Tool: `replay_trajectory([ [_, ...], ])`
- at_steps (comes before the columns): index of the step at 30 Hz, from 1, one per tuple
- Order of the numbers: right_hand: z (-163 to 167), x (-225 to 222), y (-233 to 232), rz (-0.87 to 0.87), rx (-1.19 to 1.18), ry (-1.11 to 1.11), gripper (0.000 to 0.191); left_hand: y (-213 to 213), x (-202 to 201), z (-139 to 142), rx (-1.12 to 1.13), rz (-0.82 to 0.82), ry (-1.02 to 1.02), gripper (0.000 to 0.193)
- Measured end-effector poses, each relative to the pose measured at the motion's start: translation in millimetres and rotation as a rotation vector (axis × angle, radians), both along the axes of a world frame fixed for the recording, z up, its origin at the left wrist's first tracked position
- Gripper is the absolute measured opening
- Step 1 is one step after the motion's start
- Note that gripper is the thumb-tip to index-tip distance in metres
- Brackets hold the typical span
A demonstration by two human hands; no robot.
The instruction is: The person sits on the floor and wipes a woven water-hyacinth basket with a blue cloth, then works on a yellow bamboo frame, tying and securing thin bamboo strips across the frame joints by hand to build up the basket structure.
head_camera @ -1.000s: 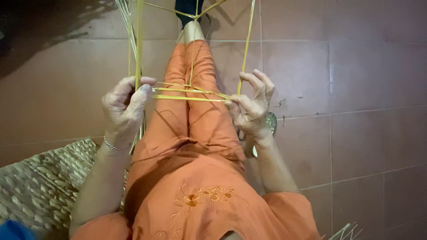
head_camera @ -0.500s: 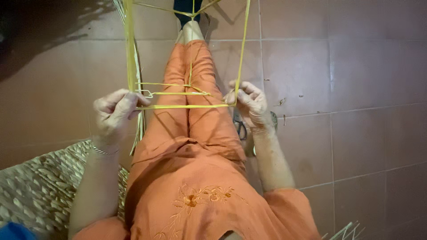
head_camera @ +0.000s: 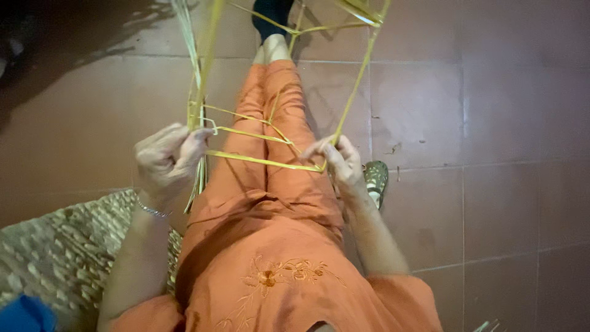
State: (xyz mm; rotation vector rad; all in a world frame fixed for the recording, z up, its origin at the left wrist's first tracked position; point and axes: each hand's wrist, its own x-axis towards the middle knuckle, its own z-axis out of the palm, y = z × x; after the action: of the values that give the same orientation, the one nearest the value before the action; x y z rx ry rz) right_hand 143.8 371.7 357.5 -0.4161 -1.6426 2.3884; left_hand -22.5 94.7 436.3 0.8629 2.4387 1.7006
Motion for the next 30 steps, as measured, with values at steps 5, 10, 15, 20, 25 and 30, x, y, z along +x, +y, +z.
replay_trajectory([
  [5,-25,9,-16,-0.046,0.188,-0.018,0.029,1,-3,-9,-0.007,-0.045,-0.166,0.044],
  [10,-42,12,-20,-0.051,0.18,0.109,0.021,17,7,-10,0.047,-0.001,0.039,0.025],
  [15,-39,1,-19,-0.101,0.261,0.097,0.024,37,0,13,0.076,-0.093,0.461,0.02],
  [20,-17,-6,-1,-0.03,1.232,-0.035,0.032,46,-18,40,0.081,-0.196,0.757,0.027],
  [25,26,0,19,-0.579,0.953,-0.027,0.02,36,-23,41,-0.062,-0.287,0.842,0.029],
  [30,48,-24,29,-0.454,0.826,0.198,0.033,19,-19,26,-0.207,-0.423,0.941,0.027],
])
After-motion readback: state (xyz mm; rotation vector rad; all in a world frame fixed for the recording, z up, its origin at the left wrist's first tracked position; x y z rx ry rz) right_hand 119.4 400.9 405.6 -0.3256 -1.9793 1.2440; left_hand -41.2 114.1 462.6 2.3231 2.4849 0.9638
